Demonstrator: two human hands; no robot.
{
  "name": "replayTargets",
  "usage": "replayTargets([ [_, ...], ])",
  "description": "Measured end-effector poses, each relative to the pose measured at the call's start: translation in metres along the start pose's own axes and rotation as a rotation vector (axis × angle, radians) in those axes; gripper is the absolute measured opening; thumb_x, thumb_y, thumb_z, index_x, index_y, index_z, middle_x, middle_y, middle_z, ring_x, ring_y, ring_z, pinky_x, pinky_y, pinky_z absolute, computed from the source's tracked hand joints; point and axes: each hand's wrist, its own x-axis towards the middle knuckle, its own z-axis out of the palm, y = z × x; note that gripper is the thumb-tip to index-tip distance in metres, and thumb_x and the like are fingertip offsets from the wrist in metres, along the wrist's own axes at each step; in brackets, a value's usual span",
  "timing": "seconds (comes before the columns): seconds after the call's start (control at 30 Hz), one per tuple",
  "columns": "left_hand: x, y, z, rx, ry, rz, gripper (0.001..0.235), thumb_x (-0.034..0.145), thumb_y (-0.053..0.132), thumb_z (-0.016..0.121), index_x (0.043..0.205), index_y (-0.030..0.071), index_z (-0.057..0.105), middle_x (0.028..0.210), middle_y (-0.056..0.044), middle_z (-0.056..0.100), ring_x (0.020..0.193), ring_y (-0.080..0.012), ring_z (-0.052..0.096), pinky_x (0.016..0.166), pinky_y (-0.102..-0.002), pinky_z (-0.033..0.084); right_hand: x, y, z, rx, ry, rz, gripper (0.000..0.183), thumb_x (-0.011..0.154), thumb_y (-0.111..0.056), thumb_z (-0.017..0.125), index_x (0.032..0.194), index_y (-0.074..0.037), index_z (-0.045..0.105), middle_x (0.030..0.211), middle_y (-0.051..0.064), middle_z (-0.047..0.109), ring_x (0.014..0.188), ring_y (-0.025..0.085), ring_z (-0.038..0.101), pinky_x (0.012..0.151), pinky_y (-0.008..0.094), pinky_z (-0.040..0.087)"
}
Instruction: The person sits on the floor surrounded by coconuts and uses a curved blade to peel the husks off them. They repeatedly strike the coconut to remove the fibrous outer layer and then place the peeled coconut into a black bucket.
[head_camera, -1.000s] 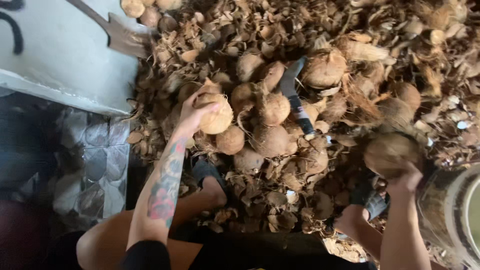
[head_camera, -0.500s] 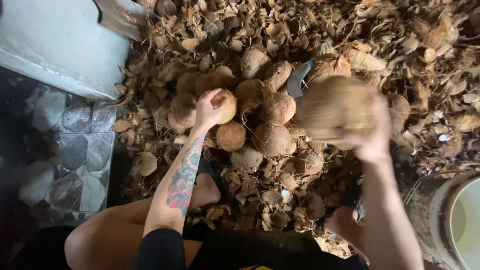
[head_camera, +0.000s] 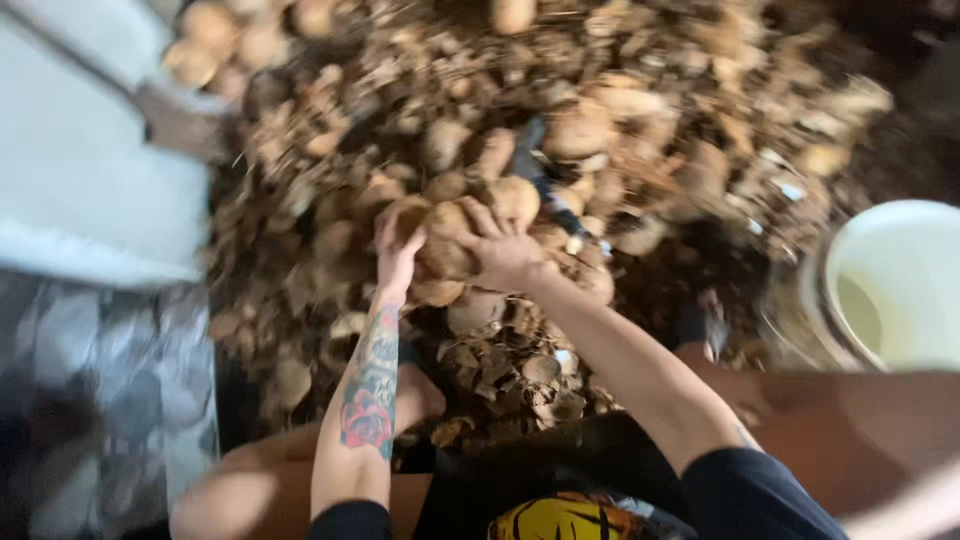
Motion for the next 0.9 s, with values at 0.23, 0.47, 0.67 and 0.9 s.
replayTargets([
  [0.23, 0.026, -0.028, 0.006, -0.085, 0.336, -0.072, 0.096, 0.075, 0.028, 0.1, 0.158, 0.028, 0.052, 0.159, -0.018, 0.046, 0.148, -0.0332, 0.046, 0.12, -0.042, 0.043, -0.012, -0.008, 0.044, 0.117, 0.176, 0.084, 0.117, 0.083, -0.031, 0.085, 0.169, -0.049, 0.007, 0.177, 0.015, -0.009, 0.16, 0.051, 0.011, 0.126, 0.062, 0.022],
  [0.47, 0.038, -0.027, 0.024, -0.024, 0.523, -0.08, 0.083, 0.058, 0.03, 0.108, 0.134, 0.032, 0.074, 0.137, -0.017, 0.051, 0.133, -0.0292, 0.059, 0.106, -0.034, 0.053, -0.022, 0.035, 0.06, 0.409, 0.177, 0.034, 0.125, 0.074, -0.008, 0.079, 0.169, -0.051, 0.01, 0.178, 0.011, -0.008, 0.161, 0.048, 0.0, 0.124, 0.068, 0.019],
  [0.67, 0.038, -0.028, 0.022, -0.05, 0.56, -0.036, 0.082, 0.055, 0.027, 0.109, 0.13, 0.029, 0.076, 0.131, -0.025, 0.052, 0.125, -0.028, 0.066, 0.104, -0.035, 0.056, -0.031, 0.135, 0.053, 0.292, 0.786, -0.228, 0.094, 0.076, -0.025, 0.085, 0.157, 0.0, 0.043, 0.141, 0.037, 0.05, 0.125, 0.057, 0.056, 0.101, 0.061, 0.053],
  [0.9, 0.03, -0.02, 0.02, -0.705, 0.491, 0.015, 0.065, 0.068, -0.014, 0.097, 0.126, -0.008, 0.069, 0.129, -0.042, 0.059, 0.124, -0.0439, 0.064, 0.103, -0.052, 0.06, -0.06, 0.199, 0.055, 0.595, 0.598, 0.205, 0.087, 0.081, -0.02, 0.083, 0.155, -0.016, 0.036, 0.127, 0.026, 0.051, 0.116, 0.055, 0.063, 0.093, 0.064, 0.056],
])
